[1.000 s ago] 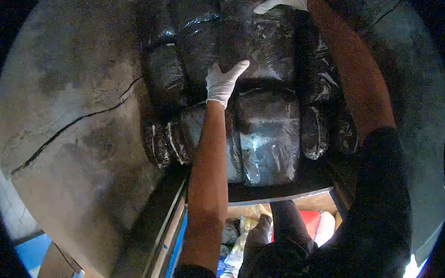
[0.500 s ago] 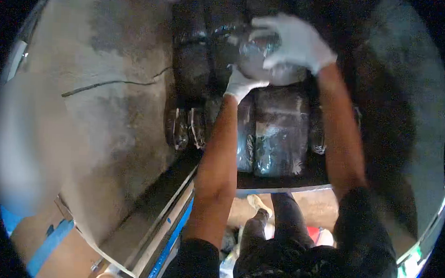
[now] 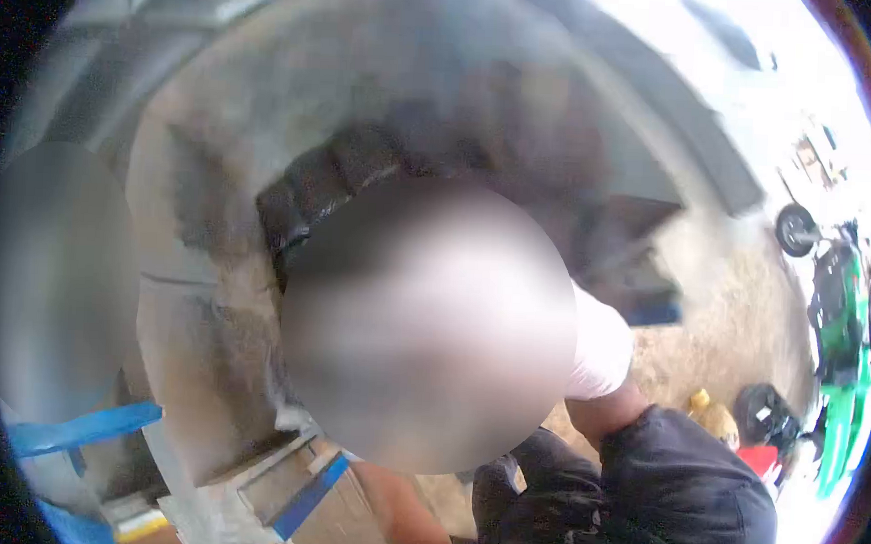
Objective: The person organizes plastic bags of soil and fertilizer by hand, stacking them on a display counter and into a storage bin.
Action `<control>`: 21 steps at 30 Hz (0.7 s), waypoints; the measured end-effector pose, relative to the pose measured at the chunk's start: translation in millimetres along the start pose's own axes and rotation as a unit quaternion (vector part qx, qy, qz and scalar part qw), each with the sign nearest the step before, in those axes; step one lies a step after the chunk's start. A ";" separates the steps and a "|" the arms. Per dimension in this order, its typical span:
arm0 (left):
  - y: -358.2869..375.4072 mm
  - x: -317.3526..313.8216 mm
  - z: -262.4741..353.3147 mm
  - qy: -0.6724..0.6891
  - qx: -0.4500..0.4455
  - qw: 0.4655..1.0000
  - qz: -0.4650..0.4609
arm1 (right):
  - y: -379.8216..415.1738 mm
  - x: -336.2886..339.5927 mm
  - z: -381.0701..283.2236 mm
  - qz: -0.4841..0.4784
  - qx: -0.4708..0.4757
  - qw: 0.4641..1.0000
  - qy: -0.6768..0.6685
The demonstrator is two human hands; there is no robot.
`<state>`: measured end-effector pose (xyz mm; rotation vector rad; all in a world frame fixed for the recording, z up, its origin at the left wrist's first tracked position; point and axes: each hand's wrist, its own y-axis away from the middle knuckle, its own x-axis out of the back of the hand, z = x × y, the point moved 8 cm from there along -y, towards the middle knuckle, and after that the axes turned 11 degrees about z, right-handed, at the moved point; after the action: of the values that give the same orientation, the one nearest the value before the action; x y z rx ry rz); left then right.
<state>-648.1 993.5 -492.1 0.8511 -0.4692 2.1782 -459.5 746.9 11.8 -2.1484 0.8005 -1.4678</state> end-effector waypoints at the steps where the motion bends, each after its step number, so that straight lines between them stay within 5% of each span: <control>1: -4.9 11.0 48.2 0.043 -0.016 0.999 0.011 | 5.1 18.7 -29.6 -0.027 0.020 0.999 -0.005; 4: 150.3 56.6 144.2 0.161 -0.062 0.985 0.028 | 40.3 45.2 -105.3 -0.122 0.043 0.988 0.081; 8: 261.9 88.7 262.9 0.287 -0.084 0.953 0.045 | 80.4 73.9 -160.5 -0.104 0.042 0.994 -0.013; 10: 280.6 102.8 301.0 0.317 -0.085 0.944 0.048 | 99.3 81.1 -176.4 -0.181 0.002 0.983 0.003; 12: 286.1 81.2 294.4 0.537 0.085 0.839 0.038 | 101.3 99.8 -187.4 -0.196 -0.016 0.979 0.050; 14: 284.2 85.6 346.2 0.503 0.002 0.864 0.030 | 108.6 131.9 -190.0 -0.191 -0.053 0.977 0.079; 17: 281.3 69.7 384.2 0.452 -0.162 0.876 0.046 | 118.1 212.7 -195.3 -0.029 -0.055 0.995 0.074; 18: 277.0 75.2 413.0 0.299 -0.243 0.922 0.041 | 119.2 254.2 -202.5 0.032 -0.052 0.996 0.071; 19: 268.4 51.2 404.9 0.310 -0.221 0.924 -0.015 | 132.4 298.1 -202.1 0.192 -0.004 0.977 0.093; 20: 267.5 50.4 430.2 0.350 -0.230 0.907 -0.036 | 147.4 342.4 -203.8 0.238 -0.055 0.959 0.142; 21: 265.4 50.3 467.3 0.389 -0.236 0.889 -0.057 | 171.0 368.1 -183.3 0.274 -0.118 0.945 -0.129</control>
<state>-672.2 584.2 -141.1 -0.2686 -0.4790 1.9575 -566.6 371.5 226.1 -1.9868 1.3875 -0.8218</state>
